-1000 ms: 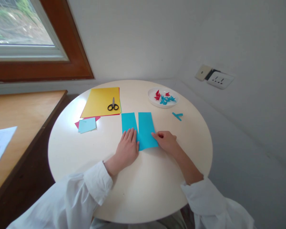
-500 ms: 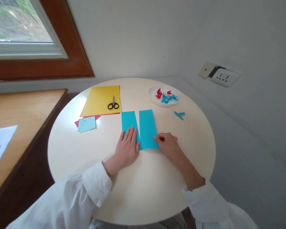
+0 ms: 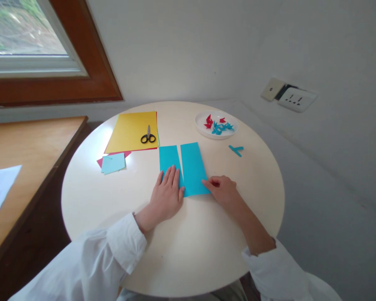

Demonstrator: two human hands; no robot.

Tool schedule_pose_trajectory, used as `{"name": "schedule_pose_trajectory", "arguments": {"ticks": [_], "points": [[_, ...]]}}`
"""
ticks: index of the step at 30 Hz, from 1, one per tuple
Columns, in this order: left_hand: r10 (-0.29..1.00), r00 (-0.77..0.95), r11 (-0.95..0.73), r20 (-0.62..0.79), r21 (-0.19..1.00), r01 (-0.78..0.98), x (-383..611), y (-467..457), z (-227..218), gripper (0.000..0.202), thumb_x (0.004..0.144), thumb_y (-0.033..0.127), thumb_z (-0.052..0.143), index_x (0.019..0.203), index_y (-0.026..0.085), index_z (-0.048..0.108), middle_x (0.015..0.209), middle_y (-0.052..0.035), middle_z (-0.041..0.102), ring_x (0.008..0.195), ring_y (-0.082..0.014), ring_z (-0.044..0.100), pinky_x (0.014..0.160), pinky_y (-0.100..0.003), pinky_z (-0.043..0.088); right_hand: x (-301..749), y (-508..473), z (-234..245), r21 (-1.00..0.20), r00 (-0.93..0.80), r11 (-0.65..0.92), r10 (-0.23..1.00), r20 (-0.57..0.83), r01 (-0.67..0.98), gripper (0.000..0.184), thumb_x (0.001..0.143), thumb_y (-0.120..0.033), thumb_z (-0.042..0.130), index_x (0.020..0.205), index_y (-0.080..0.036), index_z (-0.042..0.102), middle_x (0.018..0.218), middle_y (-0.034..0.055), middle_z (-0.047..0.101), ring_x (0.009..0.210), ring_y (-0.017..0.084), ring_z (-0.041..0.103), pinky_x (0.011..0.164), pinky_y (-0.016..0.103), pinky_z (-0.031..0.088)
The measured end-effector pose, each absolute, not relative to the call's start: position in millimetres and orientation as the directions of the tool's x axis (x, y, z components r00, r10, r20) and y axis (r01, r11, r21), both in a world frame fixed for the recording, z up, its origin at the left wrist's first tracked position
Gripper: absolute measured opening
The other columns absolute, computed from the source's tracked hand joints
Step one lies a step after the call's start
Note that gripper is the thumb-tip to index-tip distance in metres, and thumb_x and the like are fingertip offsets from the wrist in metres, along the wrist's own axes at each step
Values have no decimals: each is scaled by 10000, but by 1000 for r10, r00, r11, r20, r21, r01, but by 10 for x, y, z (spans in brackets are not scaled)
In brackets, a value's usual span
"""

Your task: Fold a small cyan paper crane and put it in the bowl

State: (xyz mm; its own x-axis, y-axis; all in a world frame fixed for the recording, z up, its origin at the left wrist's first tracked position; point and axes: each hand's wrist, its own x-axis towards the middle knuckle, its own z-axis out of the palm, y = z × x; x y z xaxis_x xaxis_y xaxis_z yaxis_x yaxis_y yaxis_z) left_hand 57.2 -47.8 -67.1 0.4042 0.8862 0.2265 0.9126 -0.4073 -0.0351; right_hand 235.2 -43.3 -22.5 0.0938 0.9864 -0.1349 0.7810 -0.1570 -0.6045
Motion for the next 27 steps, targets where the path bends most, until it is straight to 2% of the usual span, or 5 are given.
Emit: {"name": "schedule_pose_trajectory", "arguments": {"ticks": [12, 17, 22, 25, 27], "points": [[885, 407, -416, 227, -5, 909, 571, -480, -661, 541, 907, 340, 230, 1339, 37, 349, 1421, -165, 319, 1326, -262, 277, 1075, -432, 235, 2519, -438, -421, -666, 63, -41, 998, 10, 745, 358, 734, -429, 463, 476, -185, 423, 466, -14, 451, 492, 119, 382, 518, 267, 265], [885, 407, -418, 226, 4, 908, 571, -473, -670, 548, 906, 347, 240, 1338, 24, 343, 1420, -174, 319, 1325, -274, 275, 1081, -440, 224, 2576, -435, -485, -686, 70, -11, 996, 58, 727, 353, 738, -432, 460, 485, -192, 400, 482, -12, 436, 519, 128, 388, 520, 263, 275], [873, 409, -440, 265, 67, 896, 559, -471, -649, 657, 884, 483, 273, 1328, 2, 333, 1417, -221, 302, 1333, -294, 245, 1073, -453, 237, 2568, -440, -501, -704, 116, 45, 977, 180, 709, 377, 749, -465, 433, 491, -195, 385, 486, -17, 411, 515, 127, 382, 520, 262, 282], [857, 398, -453, 327, 109, 885, 511, -519, -613, 737, 849, 552, 316, 1347, 10, 286, 1446, -239, 212, 1356, -311, 154, 1067, -487, 227, 2592, -458, -515, -739, 128, 64, 971, 200, 671, 399, 755, -493, 430, 494, -194, 389, 481, -27, 385, 506, 123, 371, 516, 261, 286], [851, 411, -470, 327, 126, 874, 463, -565, -604, 780, 820, 591, 348, 1354, 28, 275, 1446, -235, 218, 1358, -311, 146, 1069, -507, 206, 2607, -467, -527, -753, 120, 77, 972, 204, 654, 406, 755, -502, 433, 496, -191, 403, 481, -30, 377, 507, 122, 367, 518, 260, 285]]}}
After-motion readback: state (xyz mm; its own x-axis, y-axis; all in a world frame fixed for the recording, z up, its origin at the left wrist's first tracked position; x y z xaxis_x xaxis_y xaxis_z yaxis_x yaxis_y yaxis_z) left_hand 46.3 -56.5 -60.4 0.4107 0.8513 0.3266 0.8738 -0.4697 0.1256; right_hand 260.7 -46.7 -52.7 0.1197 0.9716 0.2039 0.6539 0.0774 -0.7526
